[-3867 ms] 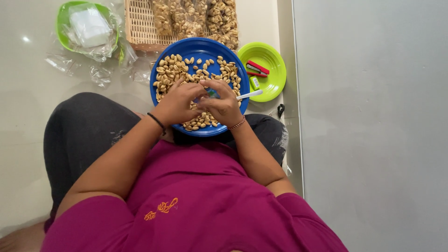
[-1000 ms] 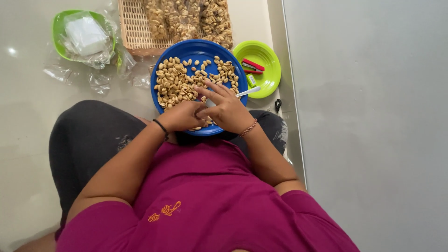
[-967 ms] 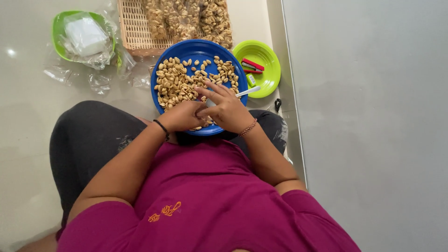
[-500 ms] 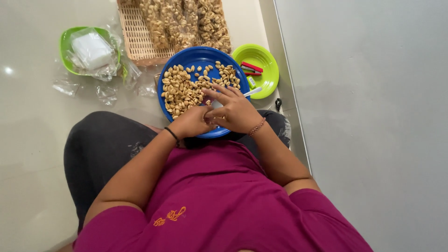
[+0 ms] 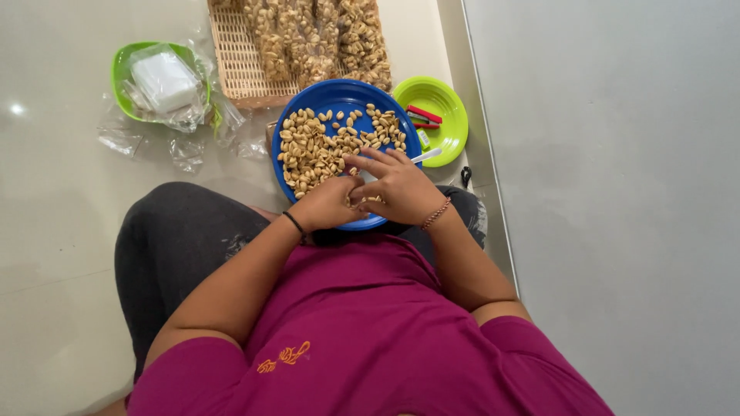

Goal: Sorting and inspecting peanuts in a bowl using hands and a spoon while sitting on the floor.

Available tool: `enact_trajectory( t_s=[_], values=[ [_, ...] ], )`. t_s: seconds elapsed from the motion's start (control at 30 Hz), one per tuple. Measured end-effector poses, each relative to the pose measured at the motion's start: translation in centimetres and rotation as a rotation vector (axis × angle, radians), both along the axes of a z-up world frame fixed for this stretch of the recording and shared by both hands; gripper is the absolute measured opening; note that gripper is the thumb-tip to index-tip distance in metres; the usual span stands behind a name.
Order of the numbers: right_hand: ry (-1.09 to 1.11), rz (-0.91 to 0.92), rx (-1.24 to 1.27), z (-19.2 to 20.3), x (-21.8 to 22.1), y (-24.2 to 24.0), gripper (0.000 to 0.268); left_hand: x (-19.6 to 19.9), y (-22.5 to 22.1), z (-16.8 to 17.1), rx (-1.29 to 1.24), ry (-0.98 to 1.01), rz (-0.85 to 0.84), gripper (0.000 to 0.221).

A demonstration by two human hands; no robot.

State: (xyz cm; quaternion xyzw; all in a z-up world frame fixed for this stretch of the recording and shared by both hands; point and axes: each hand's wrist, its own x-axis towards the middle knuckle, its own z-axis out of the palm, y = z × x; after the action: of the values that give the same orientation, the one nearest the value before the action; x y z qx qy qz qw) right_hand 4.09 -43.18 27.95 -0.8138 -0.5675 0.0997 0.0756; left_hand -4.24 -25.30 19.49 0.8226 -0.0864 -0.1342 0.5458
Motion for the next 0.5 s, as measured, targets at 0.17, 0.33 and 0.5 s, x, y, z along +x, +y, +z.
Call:
enact_trajectory(
  t_s=[0.17, 0.33, 0.5],
  values=[
    [0.161, 0.044, 0.227, 0.9, 1.2, -1.0, 0.023, 0.6, -0.1, -1.0, -0.021, 0.021, 0.062, 0.031],
    [0.356, -0.169, 0.499, -2.3, 5.7, -5.3, 0.028, 1.0, 0.7, -3.5, -0.050, -0.073, 0.156, 0.035],
    [0.151, -0.600, 0.474, -8.9, 10.2, -9.3, 0.041, 1.2, 1.5, -2.5, -0.030, -0.086, 0.209, 0.031]
  ],
)
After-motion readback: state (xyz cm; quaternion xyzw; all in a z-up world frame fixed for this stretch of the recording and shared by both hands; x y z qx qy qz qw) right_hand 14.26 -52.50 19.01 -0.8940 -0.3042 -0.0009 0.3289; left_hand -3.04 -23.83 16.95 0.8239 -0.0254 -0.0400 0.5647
